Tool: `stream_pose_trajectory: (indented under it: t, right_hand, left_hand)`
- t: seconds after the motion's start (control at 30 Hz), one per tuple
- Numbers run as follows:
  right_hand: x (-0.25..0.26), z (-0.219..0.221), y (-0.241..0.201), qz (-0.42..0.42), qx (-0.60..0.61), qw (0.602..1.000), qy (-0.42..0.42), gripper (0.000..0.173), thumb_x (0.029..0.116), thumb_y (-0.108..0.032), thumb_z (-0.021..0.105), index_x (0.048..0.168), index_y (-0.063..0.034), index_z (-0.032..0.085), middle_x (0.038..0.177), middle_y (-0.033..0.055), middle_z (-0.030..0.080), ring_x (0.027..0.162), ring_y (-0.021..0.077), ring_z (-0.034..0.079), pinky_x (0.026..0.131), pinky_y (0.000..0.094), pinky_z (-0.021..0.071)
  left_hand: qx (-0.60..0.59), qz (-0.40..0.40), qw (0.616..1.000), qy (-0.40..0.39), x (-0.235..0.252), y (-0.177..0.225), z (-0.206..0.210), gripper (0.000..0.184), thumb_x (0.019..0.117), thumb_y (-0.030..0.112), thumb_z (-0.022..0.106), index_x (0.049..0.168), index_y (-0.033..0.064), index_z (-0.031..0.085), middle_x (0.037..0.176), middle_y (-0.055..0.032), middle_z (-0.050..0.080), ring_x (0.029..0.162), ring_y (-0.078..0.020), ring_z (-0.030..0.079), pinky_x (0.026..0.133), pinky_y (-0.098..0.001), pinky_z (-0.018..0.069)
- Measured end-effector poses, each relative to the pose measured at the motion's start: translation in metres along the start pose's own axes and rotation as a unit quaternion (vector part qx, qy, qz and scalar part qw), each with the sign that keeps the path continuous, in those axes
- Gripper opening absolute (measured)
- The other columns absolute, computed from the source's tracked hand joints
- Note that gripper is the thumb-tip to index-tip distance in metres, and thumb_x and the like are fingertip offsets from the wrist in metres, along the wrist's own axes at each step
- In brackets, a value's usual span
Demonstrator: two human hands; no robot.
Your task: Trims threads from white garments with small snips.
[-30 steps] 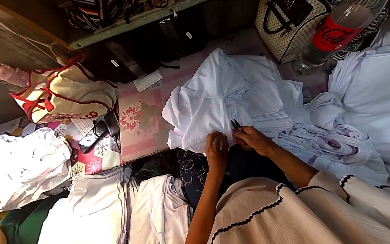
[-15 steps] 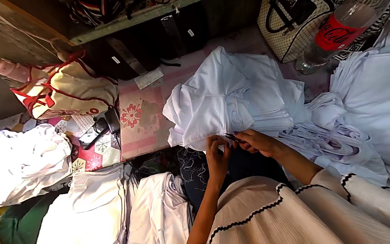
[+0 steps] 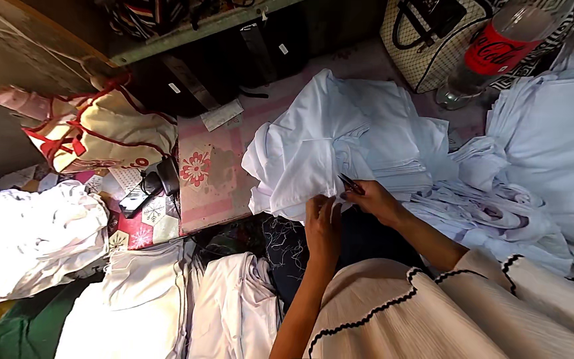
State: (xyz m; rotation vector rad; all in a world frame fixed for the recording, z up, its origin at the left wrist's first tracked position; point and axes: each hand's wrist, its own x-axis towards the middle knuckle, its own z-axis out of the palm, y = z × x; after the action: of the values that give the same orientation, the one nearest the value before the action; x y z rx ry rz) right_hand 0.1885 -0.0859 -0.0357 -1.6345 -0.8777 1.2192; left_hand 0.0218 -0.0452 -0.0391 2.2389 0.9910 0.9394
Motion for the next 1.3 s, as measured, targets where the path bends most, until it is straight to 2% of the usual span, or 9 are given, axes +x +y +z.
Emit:
stream_pose_trajectory:
  t: [0.2,0.37,0.5,0.6,0.7,0.8,1.0,1.17,1.3]
  right_hand:
    - [-0.003,0.004,0.005,0.012,0.078,0.997,-0.006,0.017,0.1018,-0.020,0.062,0.093,-0.0055,0.060,0.065,-0.0072,0.046,0.049,0.0001,0.039,0.047,0.0171,0.0340]
    - [-0.016,-0.019,-0.013,0.068,0.103,0.990,-0.062,0.049,0.1134,-0.035,0.028,0.106,-0.0074,0.067,0.060,-0.0119,0.040,0.045,-0.0007,0.032,0.043,0.0167,0.0288]
    - [-0.023,-0.028,-0.018,0.124,0.091,0.978,-0.142,0.044,0.1133,-0.036,0.032,0.102,-0.0095,0.065,0.057,-0.0119,0.038,0.042,-0.0011,0.030,0.041,0.0157,0.0264]
    - [-0.017,-0.022,-0.013,0.100,0.060,0.990,-0.076,0.039,0.1124,-0.035,0.038,0.101,-0.0088,0.066,0.059,-0.0113,0.040,0.044,-0.0011,0.032,0.043,0.0160,0.0281]
    - [-0.004,-0.011,-0.002,0.023,-0.015,1.000,0.004,0.028,0.1034,-0.028,0.061,0.107,-0.0012,0.065,0.075,-0.0029,0.051,0.058,0.0026,0.043,0.055,0.0208,0.0380]
    - [0.002,0.002,0.004,0.009,-0.001,1.000,0.023,0.019,0.0972,-0.018,0.069,0.104,-0.0004,0.067,0.072,-0.0026,0.052,0.055,0.0020,0.043,0.052,0.0195,0.0379]
    - [-0.006,0.002,0.003,-0.003,0.003,1.000,0.010,0.017,0.0995,-0.018,0.064,0.102,-0.0025,0.068,0.069,-0.0058,0.050,0.053,-0.0003,0.041,0.050,0.0173,0.0360]
    - [-0.016,-0.023,-0.014,0.074,0.117,0.987,-0.079,0.044,0.1135,-0.033,0.029,0.109,-0.0077,0.066,0.060,-0.0119,0.039,0.045,-0.0006,0.033,0.043,0.0159,0.0300]
    - [-0.018,-0.026,-0.012,0.095,0.088,0.987,-0.091,0.045,0.1137,-0.035,0.030,0.106,-0.0084,0.065,0.061,-0.0107,0.038,0.044,0.0001,0.031,0.042,0.0165,0.0281]
  left_hand:
    - [-0.015,0.098,0.993,0.069,0.005,-0.026,0.028,0.009,0.0892,-0.004,0.068,0.091,-0.0066,0.076,0.095,-0.0206,0.071,0.092,-0.0266,0.070,0.086,-0.0297,0.0581]
    - [-0.100,0.020,0.994,0.040,0.000,-0.028,0.023,0.006,0.0830,-0.004,0.068,0.086,-0.0062,0.072,0.098,-0.0194,0.069,0.094,-0.0201,0.068,0.083,-0.0245,0.0568]
    - [-0.142,-0.014,0.989,0.036,-0.005,-0.025,0.020,0.004,0.0820,-0.004,0.065,0.084,-0.0066,0.069,0.097,-0.0186,0.066,0.092,-0.0156,0.066,0.080,-0.0204,0.0555]
    - [-0.129,-0.005,0.991,0.047,-0.004,-0.022,0.020,0.007,0.0856,-0.003,0.066,0.089,-0.0081,0.069,0.098,-0.0195,0.066,0.089,-0.0148,0.067,0.079,-0.0201,0.0560]
    - [-0.097,0.012,0.994,0.056,-0.002,-0.022,0.026,0.013,0.0874,0.000,0.071,0.096,-0.0087,0.072,0.100,-0.0212,0.066,0.087,-0.0168,0.067,0.078,-0.0218,0.0575]
    - [-0.057,0.030,0.995,0.071,0.000,-0.028,0.036,0.011,0.0884,0.000,0.071,0.096,-0.0077,0.075,0.100,-0.0221,0.068,0.088,-0.0209,0.069,0.080,-0.0252,0.0581]
    - [-0.050,0.042,0.994,0.088,0.000,-0.035,0.044,0.006,0.0843,-0.002,0.068,0.088,-0.0076,0.069,0.098,-0.0215,0.068,0.087,-0.0218,0.069,0.076,-0.0268,0.0587]
    - [-0.098,0.028,0.992,0.072,-0.003,-0.034,0.036,0.007,0.0807,-0.005,0.065,0.086,-0.0073,0.068,0.101,-0.0219,0.070,0.099,-0.0246,0.070,0.087,-0.0281,0.0568]
    - [-0.124,0.024,0.989,0.081,-0.004,-0.033,0.036,0.005,0.0809,-0.006,0.063,0.085,-0.0072,0.066,0.099,-0.0214,0.069,0.099,-0.0221,0.069,0.086,-0.0256,0.0563]
